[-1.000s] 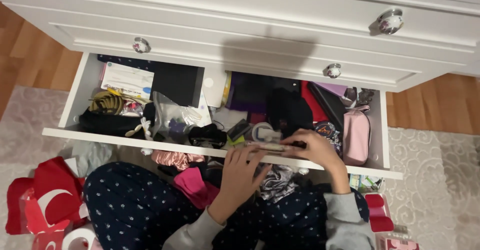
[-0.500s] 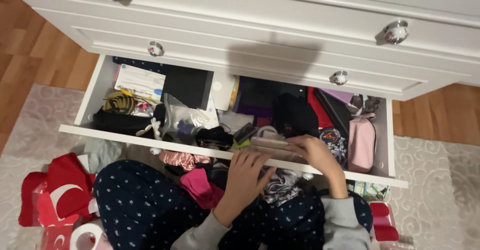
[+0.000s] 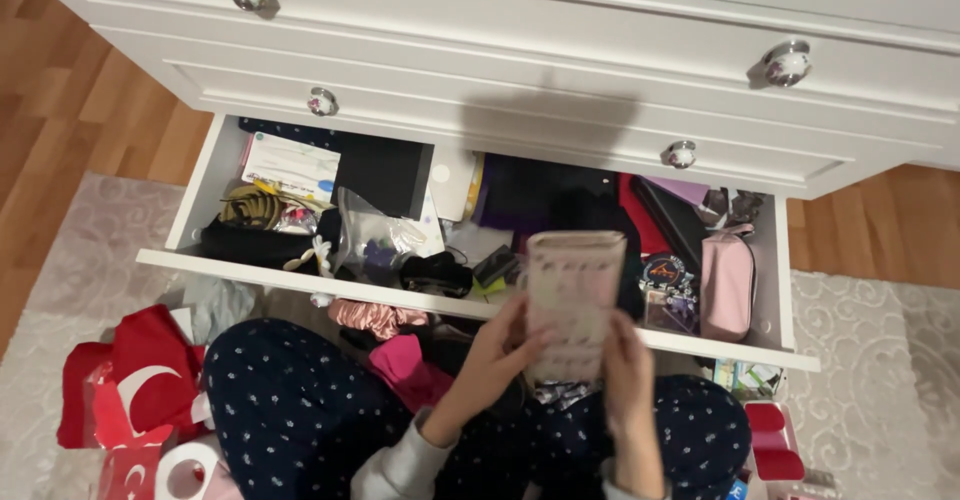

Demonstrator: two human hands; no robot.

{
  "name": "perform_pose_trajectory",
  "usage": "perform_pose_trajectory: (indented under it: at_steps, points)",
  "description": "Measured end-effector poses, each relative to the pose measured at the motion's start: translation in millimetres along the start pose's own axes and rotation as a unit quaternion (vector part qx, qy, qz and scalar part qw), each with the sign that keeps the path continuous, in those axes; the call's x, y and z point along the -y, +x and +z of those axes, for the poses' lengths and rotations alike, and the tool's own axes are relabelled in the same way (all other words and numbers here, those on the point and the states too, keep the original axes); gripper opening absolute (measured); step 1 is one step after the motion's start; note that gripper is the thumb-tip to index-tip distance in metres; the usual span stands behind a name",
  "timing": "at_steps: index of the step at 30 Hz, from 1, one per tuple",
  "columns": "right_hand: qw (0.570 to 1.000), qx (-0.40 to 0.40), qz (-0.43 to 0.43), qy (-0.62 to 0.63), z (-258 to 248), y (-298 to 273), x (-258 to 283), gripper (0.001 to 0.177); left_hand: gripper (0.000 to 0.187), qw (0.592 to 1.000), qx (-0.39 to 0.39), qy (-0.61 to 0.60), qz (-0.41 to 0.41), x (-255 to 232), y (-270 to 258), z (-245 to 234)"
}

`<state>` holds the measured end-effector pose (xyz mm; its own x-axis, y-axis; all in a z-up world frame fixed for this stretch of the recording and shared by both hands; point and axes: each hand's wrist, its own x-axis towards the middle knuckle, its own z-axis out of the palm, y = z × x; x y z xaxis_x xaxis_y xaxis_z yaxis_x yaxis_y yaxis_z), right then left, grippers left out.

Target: The person is organizing personal items, a wallet, and clothing inside a dresser drawer and a shopping bag.

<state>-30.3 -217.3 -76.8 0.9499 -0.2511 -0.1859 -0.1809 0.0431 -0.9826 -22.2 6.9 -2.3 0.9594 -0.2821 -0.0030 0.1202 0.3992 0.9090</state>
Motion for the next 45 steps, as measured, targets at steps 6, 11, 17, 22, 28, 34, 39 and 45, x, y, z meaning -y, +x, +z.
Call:
perform_pose_trajectory:
  at_steps: [6,11,17,22,28,34,39,45]
  points:
    - [0.994,0.054,-0.04,0.087,46,-82,36,0.035,0.068,0.996,-0.085,0.003,0.0,-2,-28,3]
    - [0.999,0.031,-0.038,0.009,72,-119,50,0.04,0.092,0.991,-0.09,0.064,0.07,-46,-52,29]
    - [0.969,0.003,0.058,-0.239,87,-143,88,0.053,0.082,0.962,-0.157,0.225,-0.012,-84,-74,36]
    - [0.939,-0.128,-0.177,-0.264,55,-131,25,0.045,0.061,0.887,-0.068,0.447,0.095,10,-88,-41]
    - [0.921,-0.104,-0.215,-0.307,83,-154,108,0.049,0.064,0.979,0.016,-0.188,-0.075,-6,-119,-46]
    - [0.969,-0.007,-0.117,-0.22,85,-156,106,0.09,0.065,0.994,0.054,0.026,0.089,-33,-129,-43]
    - [0.987,0.075,-0.043,0.135,50,-152,74,0.071,0.061,0.93,-0.093,-0.288,-0.209,56,-119,-114]
    - [0.966,0.045,0.081,0.24,38,-153,55,0.069,0.081,0.982,0.028,-0.183,0.027,222,-34,-264]
